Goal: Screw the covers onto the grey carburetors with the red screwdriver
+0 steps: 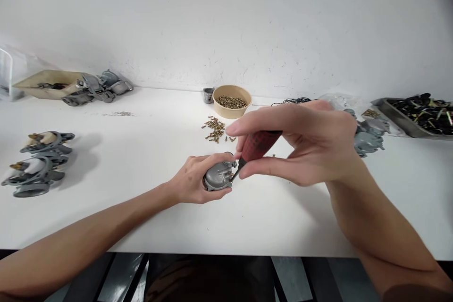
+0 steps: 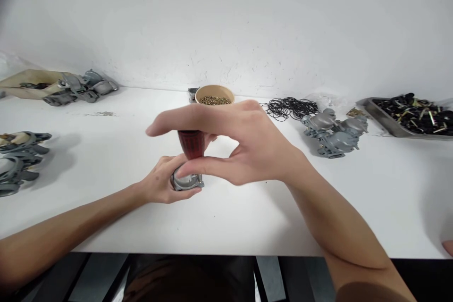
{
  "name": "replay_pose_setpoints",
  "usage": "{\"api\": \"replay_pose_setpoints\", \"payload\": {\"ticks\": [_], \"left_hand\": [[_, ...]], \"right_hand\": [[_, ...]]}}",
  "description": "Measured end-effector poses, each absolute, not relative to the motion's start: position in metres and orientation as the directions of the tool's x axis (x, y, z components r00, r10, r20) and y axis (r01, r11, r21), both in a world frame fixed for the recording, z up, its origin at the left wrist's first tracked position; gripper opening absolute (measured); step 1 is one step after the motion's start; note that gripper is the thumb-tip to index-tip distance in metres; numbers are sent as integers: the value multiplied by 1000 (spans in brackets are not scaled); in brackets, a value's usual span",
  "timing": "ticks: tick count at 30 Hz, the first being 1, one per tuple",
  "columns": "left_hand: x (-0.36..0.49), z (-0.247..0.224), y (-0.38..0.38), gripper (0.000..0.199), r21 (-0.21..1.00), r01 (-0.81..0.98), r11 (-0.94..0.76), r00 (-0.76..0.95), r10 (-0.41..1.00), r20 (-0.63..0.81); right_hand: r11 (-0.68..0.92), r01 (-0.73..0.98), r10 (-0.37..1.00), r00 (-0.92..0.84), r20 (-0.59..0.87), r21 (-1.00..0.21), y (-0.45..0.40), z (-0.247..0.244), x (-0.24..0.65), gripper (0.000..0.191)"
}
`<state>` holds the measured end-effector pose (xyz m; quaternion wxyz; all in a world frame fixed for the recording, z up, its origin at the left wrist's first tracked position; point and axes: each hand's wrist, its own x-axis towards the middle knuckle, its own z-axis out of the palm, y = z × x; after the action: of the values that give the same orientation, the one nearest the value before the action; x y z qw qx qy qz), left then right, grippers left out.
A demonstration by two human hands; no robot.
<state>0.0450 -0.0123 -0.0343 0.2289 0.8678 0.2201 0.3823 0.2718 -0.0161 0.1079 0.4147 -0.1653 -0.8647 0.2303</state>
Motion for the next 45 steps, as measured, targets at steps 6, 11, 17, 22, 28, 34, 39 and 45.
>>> {"api": "replay_pose_setpoints", "payload": {"ticks": [6,11,17,22,28,34,39,45], "left_hand": [[46,-32,-11,53,583,160,-797,620,540,569],[47,-32,-10,47,585,123,-802,642,514,570],[44,-37,-10,63,652,122,-748,641,561,523],[44,-41,-10,70,881,120,-458,558,765,321],[45,-39,-3,63,997,-64,-41,510,857,69],[39,-37,14,62,991,-89,102,553,833,-36],[33,-29,24,52,997,-39,67,675,737,-23],[34,-25,20,40,999,-9,-37,715,698,33]], "right_hand": [[807,74,473,-675,567,-585,-14,111,273,49],[850,116,456,-650,608,-514,-13,108,272,49],[804,124,493,-687,534,-582,-14,114,277,51],[794,150,516,-679,522,-589,-9,116,290,48],[690,177,683,-482,549,-702,2,92,313,38],[436,76,858,-337,388,-897,5,49,345,24],[264,-9,923,-287,255,-964,2,17,353,30],[386,74,861,-387,330,-919,-5,21,359,27]]}}
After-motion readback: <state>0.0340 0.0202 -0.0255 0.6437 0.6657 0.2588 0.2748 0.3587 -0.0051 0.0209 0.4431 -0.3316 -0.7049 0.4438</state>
